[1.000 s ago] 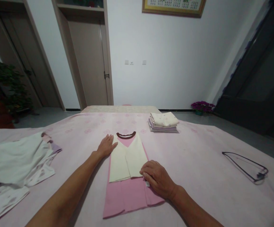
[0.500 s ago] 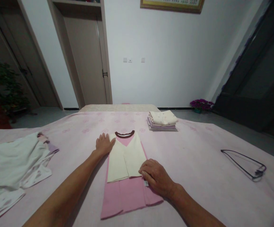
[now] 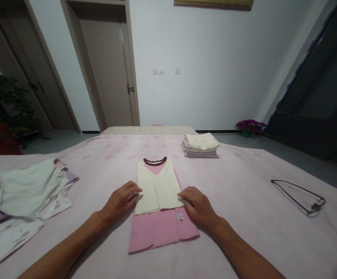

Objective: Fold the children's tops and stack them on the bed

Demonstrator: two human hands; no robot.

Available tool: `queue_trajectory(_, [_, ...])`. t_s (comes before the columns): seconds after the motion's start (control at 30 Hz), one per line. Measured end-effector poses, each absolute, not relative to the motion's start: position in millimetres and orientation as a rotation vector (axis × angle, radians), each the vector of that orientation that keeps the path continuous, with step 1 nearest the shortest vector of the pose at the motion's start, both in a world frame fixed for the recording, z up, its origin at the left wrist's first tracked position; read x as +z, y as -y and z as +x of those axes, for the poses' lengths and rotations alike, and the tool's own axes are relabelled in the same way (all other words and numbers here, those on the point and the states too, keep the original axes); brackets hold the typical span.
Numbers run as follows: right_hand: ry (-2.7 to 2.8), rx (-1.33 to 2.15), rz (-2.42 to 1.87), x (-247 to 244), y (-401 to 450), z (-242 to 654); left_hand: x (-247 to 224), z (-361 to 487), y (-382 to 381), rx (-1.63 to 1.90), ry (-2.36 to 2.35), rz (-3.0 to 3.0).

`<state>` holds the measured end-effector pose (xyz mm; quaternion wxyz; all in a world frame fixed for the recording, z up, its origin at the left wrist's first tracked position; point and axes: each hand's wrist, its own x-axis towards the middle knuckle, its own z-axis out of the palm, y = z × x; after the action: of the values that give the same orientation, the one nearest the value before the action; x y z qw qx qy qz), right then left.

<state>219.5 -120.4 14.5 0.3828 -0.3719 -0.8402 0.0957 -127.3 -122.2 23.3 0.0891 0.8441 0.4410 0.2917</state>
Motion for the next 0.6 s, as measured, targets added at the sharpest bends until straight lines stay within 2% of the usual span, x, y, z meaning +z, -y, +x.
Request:
queue_trajectory(0.2, [2.259,0.297,-0.936,16.9,116.1,233.8,23.0,-142.0,161.8,0.738,-1.121,2.572])
queue_trajectory(0.6, [2.417,0.205,-0.788,18.7,112.1,240.6,6.1,-142.2,164.7,0.676,-1.092,2.908])
